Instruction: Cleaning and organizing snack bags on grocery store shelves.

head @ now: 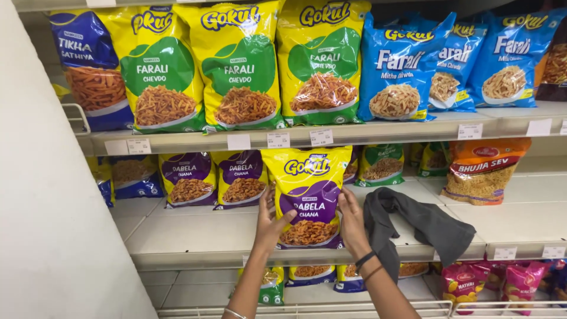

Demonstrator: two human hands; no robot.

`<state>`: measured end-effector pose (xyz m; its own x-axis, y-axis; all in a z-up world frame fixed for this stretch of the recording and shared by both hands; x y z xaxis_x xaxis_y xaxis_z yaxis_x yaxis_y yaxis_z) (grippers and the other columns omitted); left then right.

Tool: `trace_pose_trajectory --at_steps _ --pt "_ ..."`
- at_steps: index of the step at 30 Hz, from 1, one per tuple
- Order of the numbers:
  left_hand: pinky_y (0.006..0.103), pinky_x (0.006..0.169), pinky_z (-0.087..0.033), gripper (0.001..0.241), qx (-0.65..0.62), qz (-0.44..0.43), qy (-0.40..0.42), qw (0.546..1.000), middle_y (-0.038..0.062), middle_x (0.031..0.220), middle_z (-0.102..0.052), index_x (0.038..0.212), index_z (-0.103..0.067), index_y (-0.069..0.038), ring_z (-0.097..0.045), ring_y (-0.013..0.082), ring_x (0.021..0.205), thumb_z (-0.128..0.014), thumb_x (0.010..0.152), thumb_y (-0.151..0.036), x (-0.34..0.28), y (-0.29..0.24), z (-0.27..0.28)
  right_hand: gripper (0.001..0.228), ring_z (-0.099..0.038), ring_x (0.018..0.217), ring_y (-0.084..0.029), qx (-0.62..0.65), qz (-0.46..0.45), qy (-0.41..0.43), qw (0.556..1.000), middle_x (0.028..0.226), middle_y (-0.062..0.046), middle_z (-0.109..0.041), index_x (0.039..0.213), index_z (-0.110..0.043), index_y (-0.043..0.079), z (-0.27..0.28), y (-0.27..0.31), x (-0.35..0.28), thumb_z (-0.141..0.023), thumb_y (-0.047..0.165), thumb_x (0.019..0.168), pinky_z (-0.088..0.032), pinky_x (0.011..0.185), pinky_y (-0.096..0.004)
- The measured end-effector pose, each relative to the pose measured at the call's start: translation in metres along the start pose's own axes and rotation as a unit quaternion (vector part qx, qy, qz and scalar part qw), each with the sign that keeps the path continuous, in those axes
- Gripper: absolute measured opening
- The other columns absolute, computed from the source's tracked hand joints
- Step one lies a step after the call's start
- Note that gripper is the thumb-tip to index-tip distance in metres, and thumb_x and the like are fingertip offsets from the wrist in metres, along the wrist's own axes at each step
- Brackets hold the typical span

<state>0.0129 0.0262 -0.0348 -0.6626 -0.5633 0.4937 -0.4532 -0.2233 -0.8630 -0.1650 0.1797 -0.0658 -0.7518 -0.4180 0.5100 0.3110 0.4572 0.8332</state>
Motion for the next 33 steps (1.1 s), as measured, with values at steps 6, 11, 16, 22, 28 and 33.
trace_pose_trajectory --at_steps 6,11,16,22,28,33 --pt "0.0360 0.099 -0.057 0.091 -0.123 -0.077 -0.021 0.989 0.019 0.130 -0.057 0.139 -0.036 -0.001 -0.065 0.0230 0.115 -0.091 0.072 -0.028 0.011 0.015 -0.019 0.073 -0.058 0.123 -0.020 0.045 0.035 0.066 0.996 0.135 -0.012 -0.060 0.144 -0.044 0.001 -0.020 0.015 -0.003 -0.068 0.045 0.090 -0.046 0.104 -0.034" --pt "0.0314 0.085 -0.057 0.062 -0.062 -0.153 -0.157 0.974 0.011 0.107 -0.071 0.121 -0.057 0.002 -0.069 0.0175 0.095 -0.088 0.076 -0.026 -0.010 -0.001 -0.025 0.051 -0.068 0.099 -0.017 0.069 0.065 0.032 0.995 0.114 -0.012 -0.071 0.126 -0.059 -0.004 -0.022 0.009 0.001 -0.075 0.029 0.091 -0.056 0.087 -0.031" --pt "0.0319 0.085 -0.056 0.056 -0.116 -0.139 -0.218 0.959 0.011 0.106 -0.071 0.115 -0.062 0.002 -0.067 0.0170 0.096 -0.086 0.083 -0.038 0.004 0.049 -0.007 0.040 -0.066 0.095 -0.015 0.120 0.093 -0.013 0.988 0.110 -0.011 -0.071 0.121 -0.059 -0.008 -0.004 -0.026 0.020 -0.072 0.024 0.101 -0.054 0.082 -0.029" --pt "0.0362 0.095 -0.056 0.102 0.056 -0.053 -0.026 0.997 0.011 0.124 -0.066 0.147 -0.034 -0.011 -0.067 0.0230 0.115 -0.082 0.073 -0.060 -0.014 0.011 -0.003 0.076 -0.054 0.105 -0.017 -0.083 0.058 0.110 0.989 0.117 -0.011 -0.057 0.153 -0.038 0.003 0.001 0.000 -0.009 -0.074 0.029 0.092 -0.049 0.089 -0.032" --pt "0.0378 0.102 -0.055 0.107 0.244 -0.015 0.045 0.969 0.019 0.131 -0.068 0.140 -0.038 -0.006 -0.068 0.0284 0.122 -0.095 0.057 -0.042 -0.013 0.014 0.007 0.086 -0.065 0.113 -0.019 -0.142 0.022 0.165 0.976 0.121 -0.012 -0.069 0.139 -0.048 0.000 -0.009 0.008 -0.016 -0.091 0.025 0.069 -0.053 0.097 -0.033" --pt "0.0387 0.106 -0.051 0.109 0.173 -0.063 0.071 0.980 0.022 0.138 -0.060 0.146 -0.029 -0.004 -0.062 0.0289 0.127 -0.095 0.065 -0.033 -0.012 0.024 0.005 0.085 -0.064 0.114 -0.019 -0.108 0.007 0.168 0.980 0.122 -0.011 -0.067 0.140 -0.044 0.002 -0.010 0.004 -0.014 -0.089 0.026 0.073 -0.054 0.098 -0.034"
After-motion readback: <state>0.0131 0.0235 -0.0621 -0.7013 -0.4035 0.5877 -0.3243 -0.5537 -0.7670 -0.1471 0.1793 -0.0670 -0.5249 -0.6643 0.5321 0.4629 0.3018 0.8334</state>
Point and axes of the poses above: each hand's wrist, its own x-axis towards the middle knuckle, its own z-axis out of the back of the hand, y = z × x, the point moved 6 cm from there along x, towards the middle knuckle
